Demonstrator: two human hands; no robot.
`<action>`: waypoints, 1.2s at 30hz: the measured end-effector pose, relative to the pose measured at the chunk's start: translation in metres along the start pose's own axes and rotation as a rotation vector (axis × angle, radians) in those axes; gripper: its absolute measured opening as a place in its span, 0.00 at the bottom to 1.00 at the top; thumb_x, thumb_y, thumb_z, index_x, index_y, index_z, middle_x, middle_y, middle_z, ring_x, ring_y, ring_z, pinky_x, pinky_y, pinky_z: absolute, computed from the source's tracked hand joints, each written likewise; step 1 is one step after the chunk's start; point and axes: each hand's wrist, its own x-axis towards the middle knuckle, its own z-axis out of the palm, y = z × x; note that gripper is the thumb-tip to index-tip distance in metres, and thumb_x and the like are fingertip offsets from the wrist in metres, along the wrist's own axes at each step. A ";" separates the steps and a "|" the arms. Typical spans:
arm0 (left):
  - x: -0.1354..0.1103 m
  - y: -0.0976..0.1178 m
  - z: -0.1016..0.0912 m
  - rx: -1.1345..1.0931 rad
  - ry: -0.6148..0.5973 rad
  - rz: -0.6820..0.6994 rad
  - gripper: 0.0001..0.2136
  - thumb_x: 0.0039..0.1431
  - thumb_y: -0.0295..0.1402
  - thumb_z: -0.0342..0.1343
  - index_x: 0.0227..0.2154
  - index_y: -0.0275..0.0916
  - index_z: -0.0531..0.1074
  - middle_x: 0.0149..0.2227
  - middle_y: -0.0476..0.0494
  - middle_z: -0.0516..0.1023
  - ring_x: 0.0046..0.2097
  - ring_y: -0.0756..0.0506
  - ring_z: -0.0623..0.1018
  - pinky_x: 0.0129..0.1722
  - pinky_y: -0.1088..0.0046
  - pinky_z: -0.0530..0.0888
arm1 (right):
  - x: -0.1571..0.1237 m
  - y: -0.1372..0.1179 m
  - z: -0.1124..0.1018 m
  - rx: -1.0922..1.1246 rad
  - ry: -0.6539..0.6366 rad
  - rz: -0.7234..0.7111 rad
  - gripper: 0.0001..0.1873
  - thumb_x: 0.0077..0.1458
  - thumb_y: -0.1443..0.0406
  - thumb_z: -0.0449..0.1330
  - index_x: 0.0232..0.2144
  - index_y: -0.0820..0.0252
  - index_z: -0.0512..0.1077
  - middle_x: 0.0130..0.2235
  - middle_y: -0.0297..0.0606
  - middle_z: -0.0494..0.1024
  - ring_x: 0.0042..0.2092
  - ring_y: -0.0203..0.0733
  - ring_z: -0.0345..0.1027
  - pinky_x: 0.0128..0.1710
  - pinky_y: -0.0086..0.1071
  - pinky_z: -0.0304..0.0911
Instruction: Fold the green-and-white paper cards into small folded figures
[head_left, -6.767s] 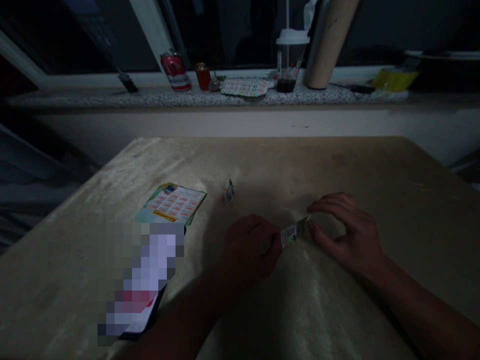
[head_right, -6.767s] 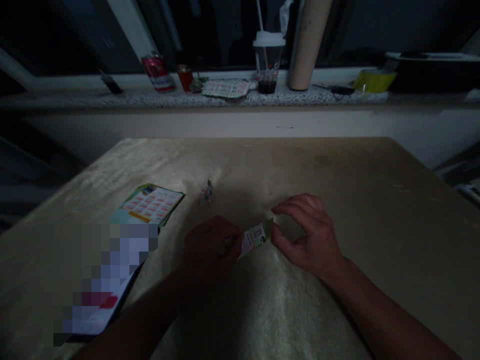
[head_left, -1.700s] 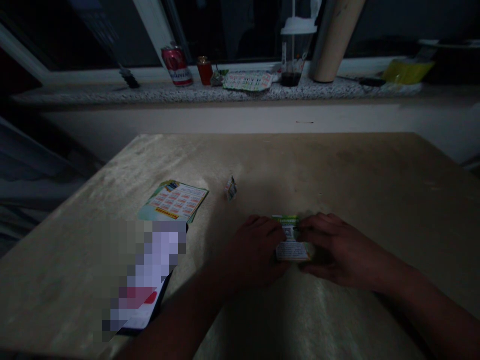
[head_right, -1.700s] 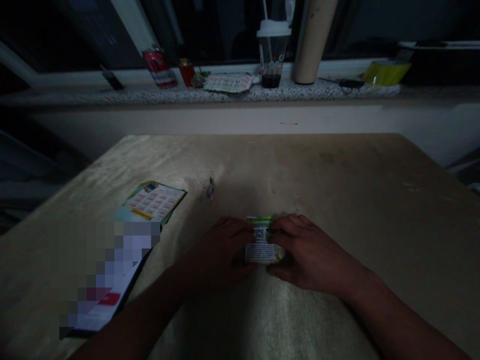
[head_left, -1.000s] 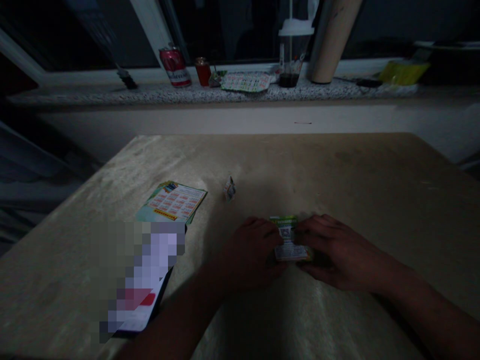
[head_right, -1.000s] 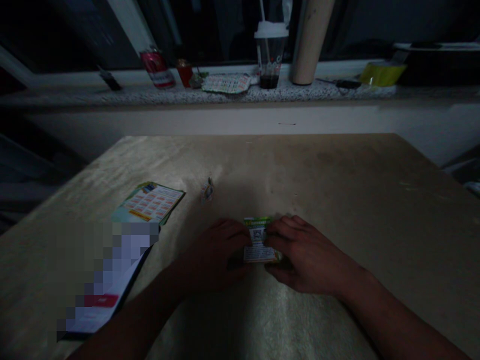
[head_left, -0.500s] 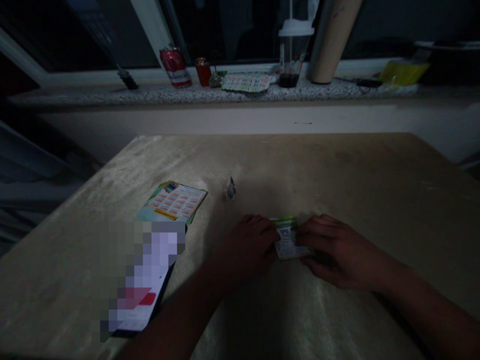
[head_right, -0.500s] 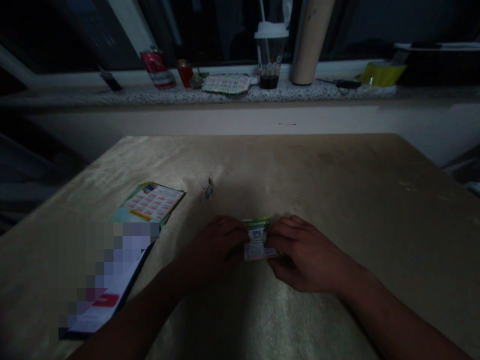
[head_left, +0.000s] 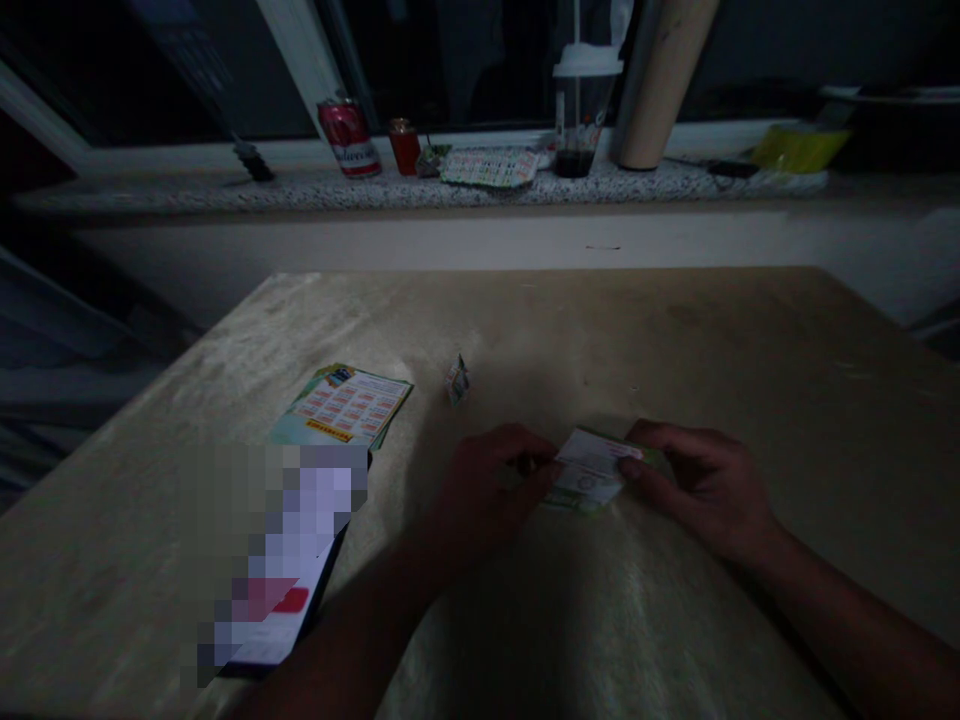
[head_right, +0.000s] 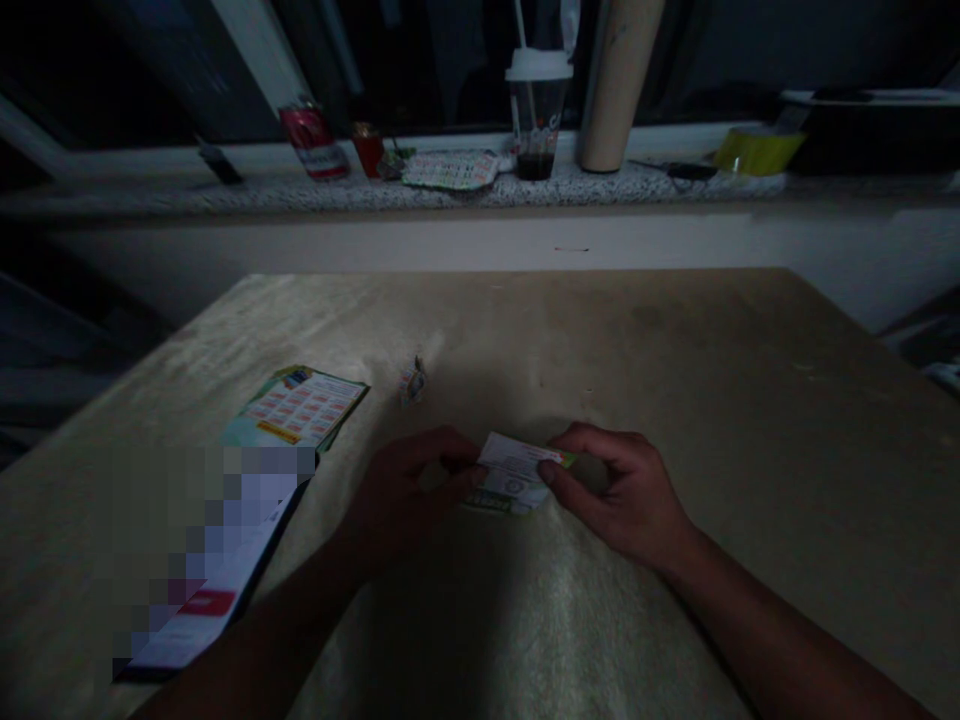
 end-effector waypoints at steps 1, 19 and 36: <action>0.000 0.001 0.001 -0.088 0.015 -0.078 0.03 0.59 0.31 0.61 0.33 0.39 0.79 0.30 0.48 0.80 0.33 0.47 0.78 0.34 0.71 0.73 | -0.001 0.000 0.002 0.063 0.008 0.098 0.02 0.59 0.65 0.65 0.34 0.57 0.77 0.30 0.35 0.82 0.30 0.39 0.76 0.31 0.31 0.71; 0.002 0.000 0.007 -0.643 -0.098 -0.388 0.14 0.51 0.35 0.65 0.40 0.34 0.79 0.28 0.46 0.81 0.23 0.52 0.74 0.22 0.77 0.68 | 0.001 -0.001 0.016 0.672 -0.113 0.460 0.07 0.56 0.63 0.69 0.39 0.58 0.80 0.33 0.34 0.86 0.32 0.37 0.81 0.38 0.32 0.78; 0.001 -0.002 0.005 -0.753 -0.051 -0.397 0.06 0.45 0.33 0.65 0.27 0.41 0.84 0.23 0.47 0.78 0.23 0.50 0.72 0.23 0.73 0.71 | -0.001 -0.001 0.002 0.505 -0.140 0.243 0.11 0.58 0.54 0.68 0.38 0.51 0.85 0.36 0.40 0.88 0.35 0.44 0.83 0.36 0.32 0.78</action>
